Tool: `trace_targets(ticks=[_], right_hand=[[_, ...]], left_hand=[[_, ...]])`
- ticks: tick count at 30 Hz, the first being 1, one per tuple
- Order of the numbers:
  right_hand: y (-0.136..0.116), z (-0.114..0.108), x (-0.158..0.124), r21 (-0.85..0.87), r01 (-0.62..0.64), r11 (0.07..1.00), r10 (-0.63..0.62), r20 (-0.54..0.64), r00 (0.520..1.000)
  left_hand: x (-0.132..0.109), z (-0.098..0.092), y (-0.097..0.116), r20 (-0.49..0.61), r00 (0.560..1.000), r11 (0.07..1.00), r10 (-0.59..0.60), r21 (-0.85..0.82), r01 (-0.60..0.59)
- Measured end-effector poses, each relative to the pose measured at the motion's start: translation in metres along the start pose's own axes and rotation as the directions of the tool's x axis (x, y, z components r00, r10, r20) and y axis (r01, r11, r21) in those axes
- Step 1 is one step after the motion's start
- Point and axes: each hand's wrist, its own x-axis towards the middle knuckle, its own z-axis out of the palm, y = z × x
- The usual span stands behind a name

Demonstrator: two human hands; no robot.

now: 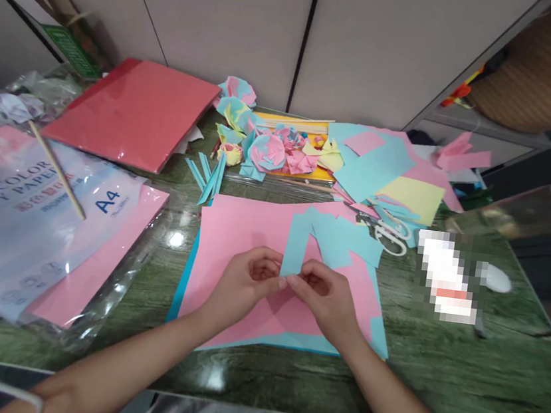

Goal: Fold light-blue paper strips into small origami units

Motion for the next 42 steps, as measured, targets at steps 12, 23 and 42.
trace_targets(ticks=[12, 23, 42], right_hand=[[0.0035, -0.0020, -0.0001, -0.007, -0.006, 1.000, 0.006, 0.013, 1.000], [0.0013, -0.0055, 0.0000, 0.020, -0.011, 1.000, 0.011, 0.002, 1.000], [0.0021, 0.0005, 0.0012, 0.032, -0.008, 0.999, 0.008, 0.012, 1.000]], left_hand=[[0.0013, 0.0014, -0.0039, 0.060, 0.998, 0.999, 0.031, 0.017, -0.032], [0.0025, -0.0013, 0.0004, 0.096, 0.995, 1.000, -0.022, -0.016, 0.024], [0.0010, -0.0011, -0.0022, 0.120, 0.992, 0.999, 0.040, -0.019, -0.038]])
